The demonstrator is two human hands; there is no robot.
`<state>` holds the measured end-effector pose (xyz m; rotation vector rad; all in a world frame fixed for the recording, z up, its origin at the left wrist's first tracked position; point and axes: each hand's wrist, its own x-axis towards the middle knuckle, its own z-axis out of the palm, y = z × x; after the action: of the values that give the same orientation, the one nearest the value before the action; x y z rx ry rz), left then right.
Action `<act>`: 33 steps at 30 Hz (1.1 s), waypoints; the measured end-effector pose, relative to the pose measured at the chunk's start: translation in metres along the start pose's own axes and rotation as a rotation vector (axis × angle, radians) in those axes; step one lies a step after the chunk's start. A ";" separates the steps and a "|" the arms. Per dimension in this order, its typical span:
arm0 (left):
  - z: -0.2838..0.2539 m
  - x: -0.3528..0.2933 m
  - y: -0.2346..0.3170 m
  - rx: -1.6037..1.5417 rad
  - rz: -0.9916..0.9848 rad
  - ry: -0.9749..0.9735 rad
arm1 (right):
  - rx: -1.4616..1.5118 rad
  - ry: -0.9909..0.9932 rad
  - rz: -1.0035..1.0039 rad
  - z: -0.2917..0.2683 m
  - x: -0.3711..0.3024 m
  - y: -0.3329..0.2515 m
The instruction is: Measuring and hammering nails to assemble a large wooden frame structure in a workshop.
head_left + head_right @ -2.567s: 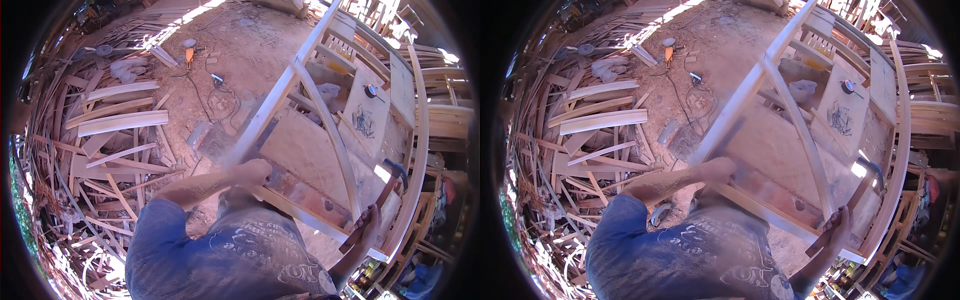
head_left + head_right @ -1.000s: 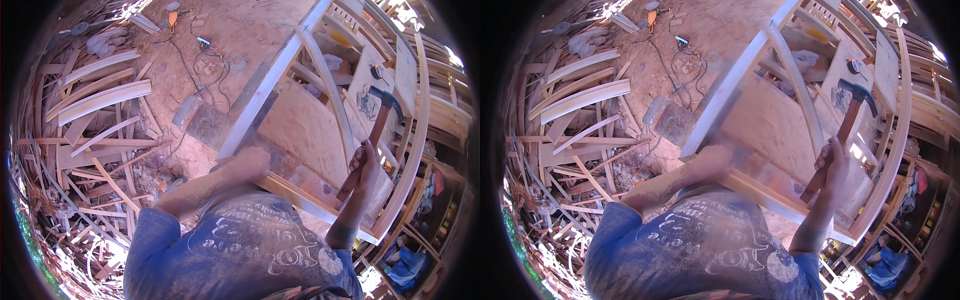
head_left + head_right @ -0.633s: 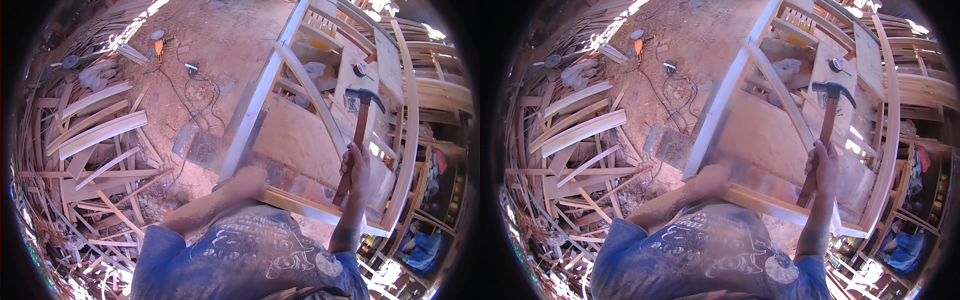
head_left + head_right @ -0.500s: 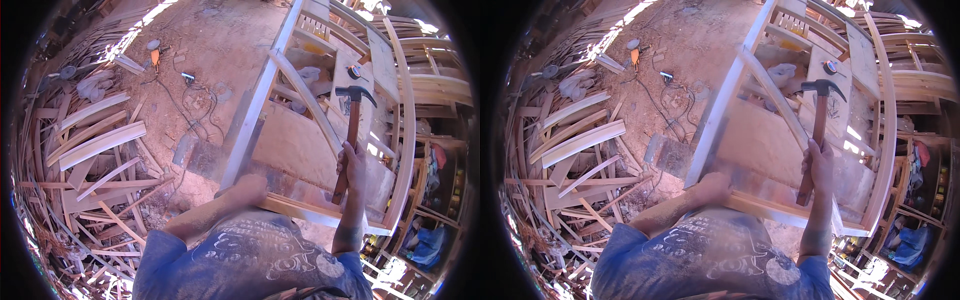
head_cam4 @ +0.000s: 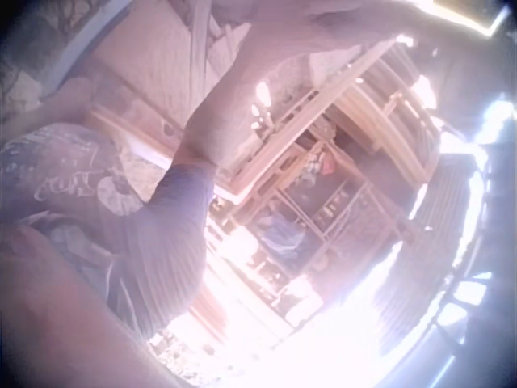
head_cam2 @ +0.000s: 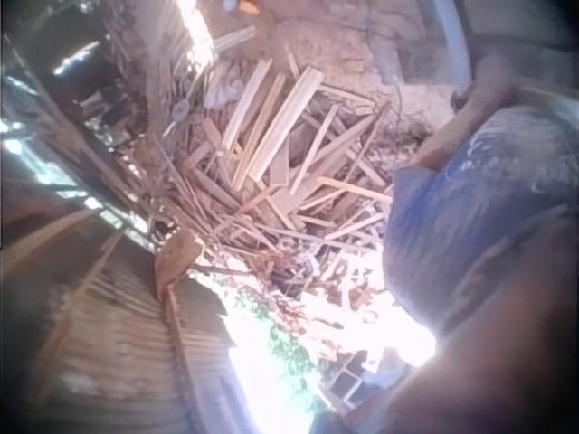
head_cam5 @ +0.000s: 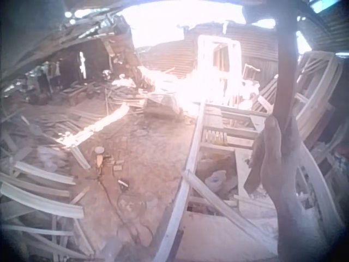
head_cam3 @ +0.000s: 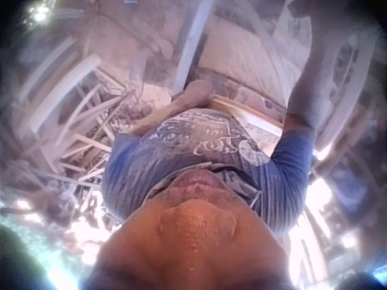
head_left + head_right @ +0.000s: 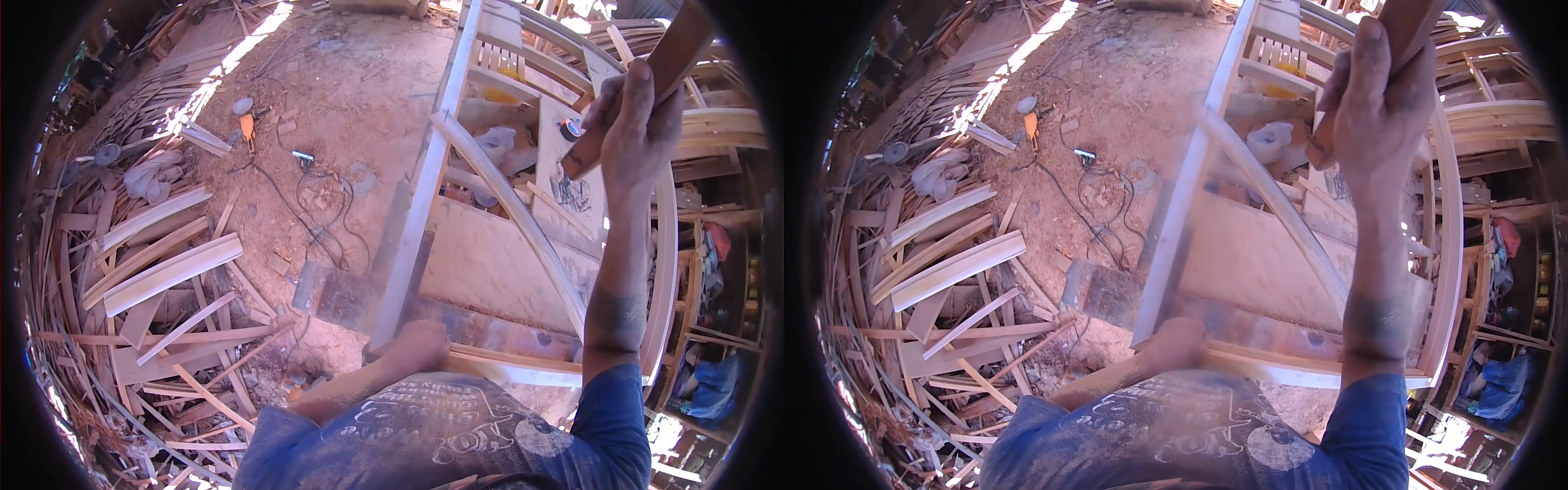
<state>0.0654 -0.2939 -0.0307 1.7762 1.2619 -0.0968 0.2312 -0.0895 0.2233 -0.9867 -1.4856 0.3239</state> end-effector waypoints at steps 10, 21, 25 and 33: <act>0.007 -0.008 -0.001 0.031 0.033 0.084 | -0.404 -0.341 0.428 0.008 -0.042 0.067; -0.004 -0.013 0.008 0.005 0.076 0.155 | -0.559 -0.492 0.652 0.012 -0.110 0.144; 0.005 -0.007 -0.004 0.013 0.080 0.170 | -0.258 -0.159 0.359 -0.009 -0.031 0.034; 0.004 -0.008 -0.008 0.187 0.355 0.119 | -0.462 -0.142 0.084 0.039 -0.117 0.135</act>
<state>0.0572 -0.3022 -0.0341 2.1701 1.0259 0.0981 0.2319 -0.0813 0.0407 -1.4197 -1.6911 0.1107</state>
